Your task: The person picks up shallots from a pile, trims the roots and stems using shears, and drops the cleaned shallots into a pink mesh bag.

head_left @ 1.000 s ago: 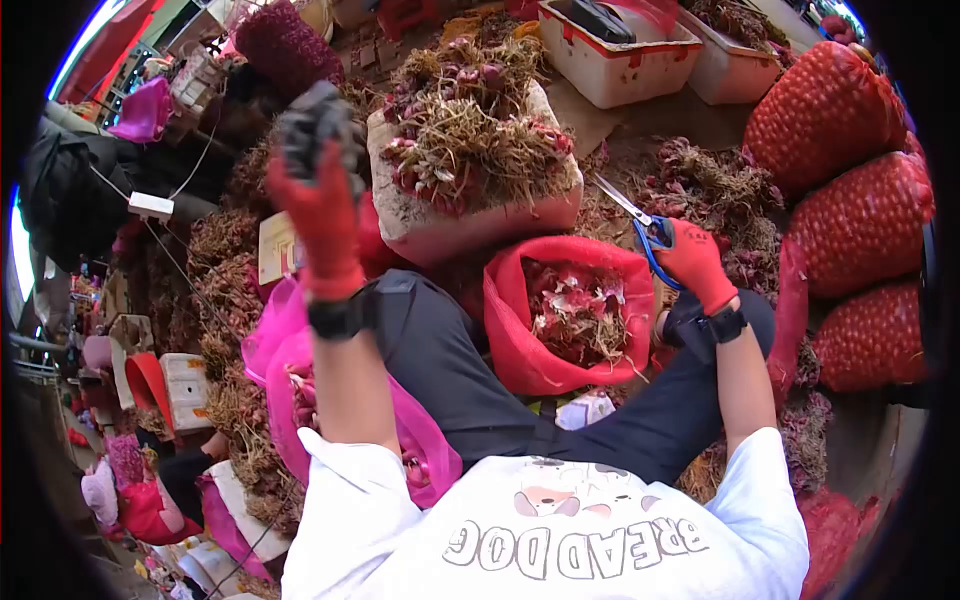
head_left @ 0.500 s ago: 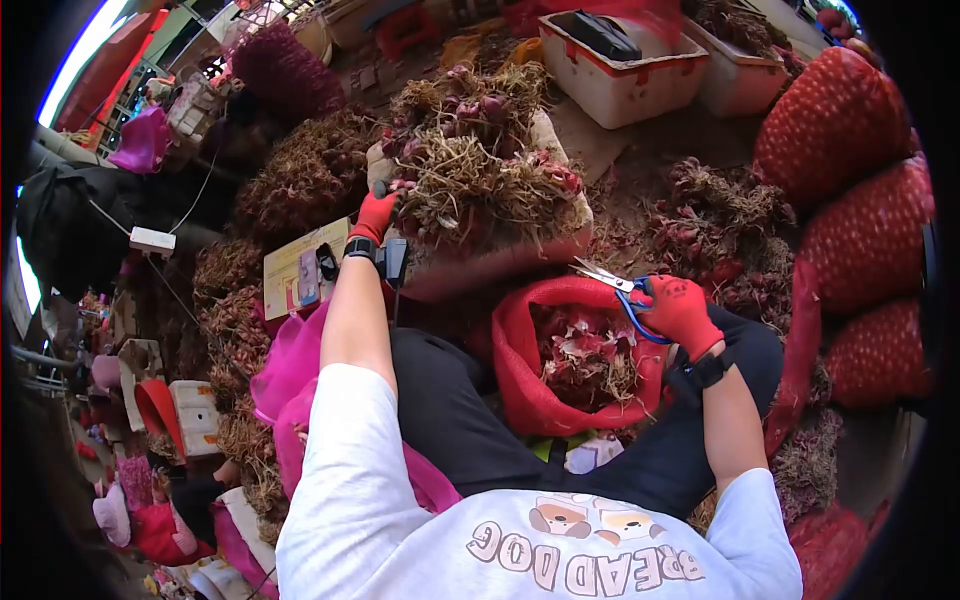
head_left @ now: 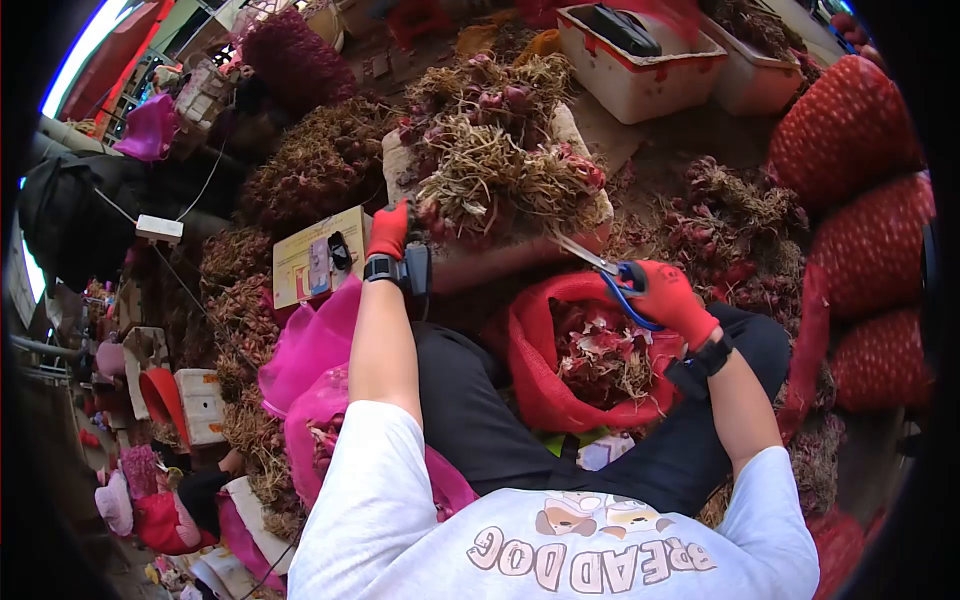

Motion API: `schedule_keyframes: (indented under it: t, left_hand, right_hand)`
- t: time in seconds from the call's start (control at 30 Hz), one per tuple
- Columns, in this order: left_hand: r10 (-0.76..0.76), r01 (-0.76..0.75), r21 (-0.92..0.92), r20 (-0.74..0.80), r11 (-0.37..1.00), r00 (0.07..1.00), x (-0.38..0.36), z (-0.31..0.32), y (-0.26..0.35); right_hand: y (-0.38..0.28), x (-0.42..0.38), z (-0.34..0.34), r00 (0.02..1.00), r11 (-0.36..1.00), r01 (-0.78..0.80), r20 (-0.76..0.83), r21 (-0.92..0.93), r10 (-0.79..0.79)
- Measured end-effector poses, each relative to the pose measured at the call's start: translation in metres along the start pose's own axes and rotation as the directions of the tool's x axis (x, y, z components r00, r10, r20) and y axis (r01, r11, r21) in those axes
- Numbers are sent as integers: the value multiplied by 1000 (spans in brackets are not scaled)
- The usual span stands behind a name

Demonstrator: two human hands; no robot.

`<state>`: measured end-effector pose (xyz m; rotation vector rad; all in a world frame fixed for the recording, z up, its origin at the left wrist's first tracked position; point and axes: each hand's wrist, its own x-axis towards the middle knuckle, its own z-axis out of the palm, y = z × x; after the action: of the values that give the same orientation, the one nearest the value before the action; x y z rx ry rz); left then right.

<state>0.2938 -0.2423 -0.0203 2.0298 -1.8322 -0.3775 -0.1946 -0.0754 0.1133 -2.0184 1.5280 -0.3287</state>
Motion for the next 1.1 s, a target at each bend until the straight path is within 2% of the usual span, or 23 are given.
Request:
schedule_keyframes:
  t: [0.03,0.1,0.2,0.27,0.3,0.37,0.4,0.5,0.57,0.6,0.63,0.67,0.7,0.73,0.77,0.8,0.87,0.97,1.0,1.1]
  left_hand:
    - [123,-119,252,-2,960,992,-13,-9,15]
    - [2,-6,286,16,958,1000,20,44,-57]
    - [136,-165,207,145,964,980,-27,5,10]
    - [201,-241,322,154,915,967,-45,-6,31]
    - [150,-191,279,164,941,975,-43,-6,30]
    - [46,-81,194,182,978,982,-38,-4,28]
    - [49,-83,207,164,975,985,-42,-6,28]
    - [-26,-4,170,172,985,985,-44,-7,25]
    - [-37,-26,228,266,973,963,-35,-10,22]
    - [17,-8,-55,176,998,984,-37,-8,17]
    - [44,-18,-330,73,944,996,-39,-6,12]
    - [46,-58,-575,-36,816,998,-37,-2,6]
    - [-71,154,-900,137,409,988,-43,-14,25]
    - [-184,283,-949,305,-137,934,-48,-27,44]
    - [-135,218,-971,230,-100,964,-51,-29,46]
    - [-77,145,-987,150,-63,986,-53,-39,55]
    - [-100,249,-903,301,-351,948,-57,-65,81]
    - [-50,258,-899,294,-355,954,-73,-89,122]
    - [152,367,-834,334,-411,930,-77,-94,132]
    - [231,400,-870,342,-288,911,-111,-92,190]
  right_hand:
    - [-18,5,0,999,991,38,-8,130,-38]
    - [-44,35,20,973,957,217,-118,192,-197]
    - [-96,94,65,952,902,281,-217,329,-217]
    - [-126,136,96,942,815,330,-217,476,-255]
    - [-137,155,111,938,757,346,-202,554,-281]
    - [-152,183,136,954,803,300,-165,515,-250]
    - [-155,191,144,962,824,271,-142,497,-231]
    - [-148,208,166,946,811,319,-215,490,-242]
    - [-138,223,175,969,834,231,-195,502,-151]
    - [-131,229,176,980,841,168,-178,515,-87]
    - [-126,232,178,987,842,105,-161,529,-22]
    - [-141,206,146,988,736,155,-120,659,-101]
    - [-137,210,150,986,758,166,-124,630,-113]
    - [-136,211,155,984,782,175,-122,599,-128]
    - [-133,213,159,982,804,189,-124,564,-144]
    - [-131,214,158,988,725,150,-73,673,-137]
    - [-122,208,154,990,522,51,25,852,-137]
    - [-98,184,124,978,461,49,51,886,-201]
    - [-87,171,108,979,569,159,-54,807,-197]
    - [-70,113,52,985,457,161,-114,875,-128]
